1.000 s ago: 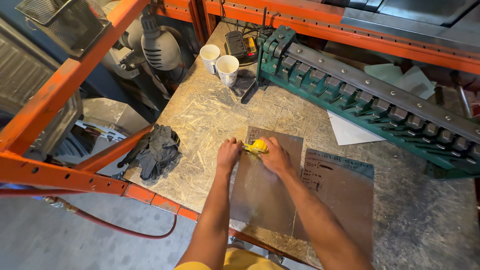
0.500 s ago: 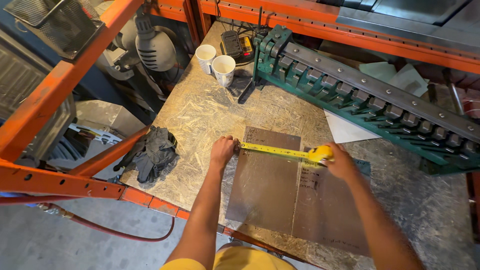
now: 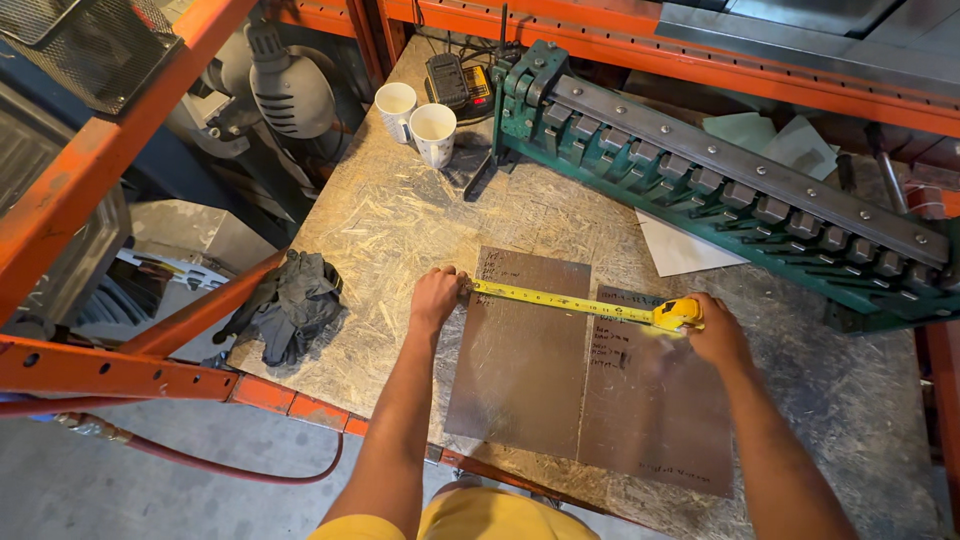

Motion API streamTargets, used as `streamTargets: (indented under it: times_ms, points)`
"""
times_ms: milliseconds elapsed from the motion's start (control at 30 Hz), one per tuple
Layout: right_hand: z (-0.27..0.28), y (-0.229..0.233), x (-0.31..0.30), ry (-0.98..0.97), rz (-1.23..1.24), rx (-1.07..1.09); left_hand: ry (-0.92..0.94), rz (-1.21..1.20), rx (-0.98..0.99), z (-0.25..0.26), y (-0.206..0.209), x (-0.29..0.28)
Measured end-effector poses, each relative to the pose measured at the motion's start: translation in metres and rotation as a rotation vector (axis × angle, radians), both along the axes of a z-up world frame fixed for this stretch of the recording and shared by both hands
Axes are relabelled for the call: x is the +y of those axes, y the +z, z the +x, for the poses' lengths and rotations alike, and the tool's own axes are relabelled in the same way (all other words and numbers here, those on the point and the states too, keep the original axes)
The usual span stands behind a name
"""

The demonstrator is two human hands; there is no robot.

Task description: The person repeatedly measures two metal sheets on a workbench using a yellow tape measure. They extend and retract the tape measure multiple times along the length of the sheets, repositioning it to check different sections. The person does not mark the sheets or move them to another location during the clip.

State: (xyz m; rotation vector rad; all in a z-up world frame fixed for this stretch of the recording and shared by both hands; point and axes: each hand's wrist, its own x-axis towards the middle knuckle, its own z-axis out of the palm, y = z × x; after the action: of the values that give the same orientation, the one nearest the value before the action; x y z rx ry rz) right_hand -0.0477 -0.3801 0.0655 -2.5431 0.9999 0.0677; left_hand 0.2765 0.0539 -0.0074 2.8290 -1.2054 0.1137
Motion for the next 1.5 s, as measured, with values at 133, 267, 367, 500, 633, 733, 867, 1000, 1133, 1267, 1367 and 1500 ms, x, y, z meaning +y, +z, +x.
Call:
streamTargets:
  times_ms: [133, 267, 367, 500, 633, 733, 867, 1000, 1133, 1267, 1367, 1500]
  points:
    - [0.001, -0.009, -0.005, -0.011, 0.004, 0.007, -0.007, 0.002, -0.018, 0.003, -0.008, -0.001]
    - [0.002, -0.009, -0.004, -0.015, 0.017, -0.024, -0.003, 0.001, 0.003, 0.003, -0.006, -0.002]
    - [0.004, -0.015, -0.005, -0.016, 0.016, -0.028, 0.011, -0.025, 0.046, 0.004, -0.008, -0.003]
    - [0.011, -0.031, 0.001, 0.028, 0.005, -0.026, 0.042, -0.122, 0.115, -0.011, 0.023, -0.005]
    - [0.04, 0.018, 0.075, 0.07, 0.105, -0.118, -0.028, -0.175, 0.136, -0.023, 0.014, -0.016]
    - [0.062, 0.025, 0.123, 0.097, 0.278, -0.214, -0.078, -0.2, 0.224, -0.048, 0.029, -0.03]
    - [0.083, 0.009, 0.178, 0.306, 0.324, -0.413, -0.173, -0.251, 0.213, -0.083, 0.042, -0.043]
    - [0.096, -0.002, 0.213, 0.363, 0.376, -0.426, -0.173, -0.269, 0.293, -0.101, 0.051, -0.021]
    - [0.091, 0.006, 0.229, 0.239, 0.782, -0.49, -0.069, -0.293, 0.461, -0.113, 0.058, 0.001]
    - [0.095, -0.01, 0.234, -0.174, 0.894, -0.225, -0.003, -0.337, 0.512, -0.115, 0.029, 0.006]
    - [0.095, -0.02, 0.233, -0.187, 0.897, -0.242, 0.038, -0.339, 0.515, -0.113, 0.006, 0.001]
    - [0.077, -0.034, 0.222, -0.019, 0.507, -0.35, 0.08, -0.443, 0.5, -0.12, -0.001, 0.0]
